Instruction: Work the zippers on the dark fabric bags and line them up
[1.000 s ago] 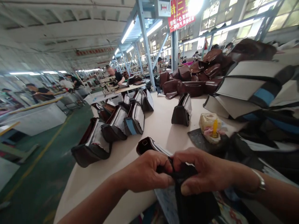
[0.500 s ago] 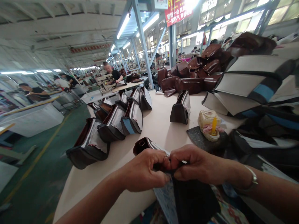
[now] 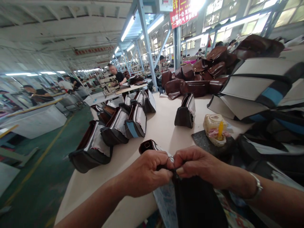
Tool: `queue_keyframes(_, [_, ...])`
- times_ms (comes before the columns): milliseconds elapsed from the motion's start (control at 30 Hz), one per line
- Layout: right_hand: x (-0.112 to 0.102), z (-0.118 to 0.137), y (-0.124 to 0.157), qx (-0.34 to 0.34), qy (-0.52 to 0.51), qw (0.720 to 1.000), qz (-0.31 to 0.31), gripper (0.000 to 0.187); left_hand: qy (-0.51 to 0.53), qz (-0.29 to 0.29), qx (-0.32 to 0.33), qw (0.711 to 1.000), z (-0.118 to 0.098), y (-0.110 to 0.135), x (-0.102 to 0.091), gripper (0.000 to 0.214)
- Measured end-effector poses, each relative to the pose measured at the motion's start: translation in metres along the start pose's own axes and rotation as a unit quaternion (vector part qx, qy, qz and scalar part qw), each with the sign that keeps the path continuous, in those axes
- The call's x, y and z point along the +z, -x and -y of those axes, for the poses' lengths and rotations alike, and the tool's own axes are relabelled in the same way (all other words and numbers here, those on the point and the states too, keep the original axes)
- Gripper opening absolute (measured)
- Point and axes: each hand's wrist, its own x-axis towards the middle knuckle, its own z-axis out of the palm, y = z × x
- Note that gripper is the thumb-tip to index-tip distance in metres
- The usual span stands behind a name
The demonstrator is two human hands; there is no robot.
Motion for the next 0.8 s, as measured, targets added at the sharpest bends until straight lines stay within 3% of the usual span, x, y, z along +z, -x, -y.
queue_keyframes(133, [0.004,0.004,0.004,-0.012,0.003,1.000,-0.014,0.015,-0.018,0.022,-0.005,1.000,-0.008,0.001,-0.010,0.010])
queue_keyframes(267, [0.000,0.010,0.011,-0.054,0.114,0.992,-0.017,0.024,-0.021,0.011,-0.024,0.999,-0.006,0.000,-0.011,0.012])
queue_keyframes(467, [-0.001,0.026,0.016,-0.132,0.325,0.936,-0.034,0.020,-0.059,-0.006,-0.029,0.998,-0.004,0.003,-0.006,0.013])
queue_keyframes(800, [0.010,0.020,0.009,-0.122,0.325,0.936,-0.056,0.010,-0.136,-0.093,0.059,0.984,0.001,0.012,0.011,0.017])
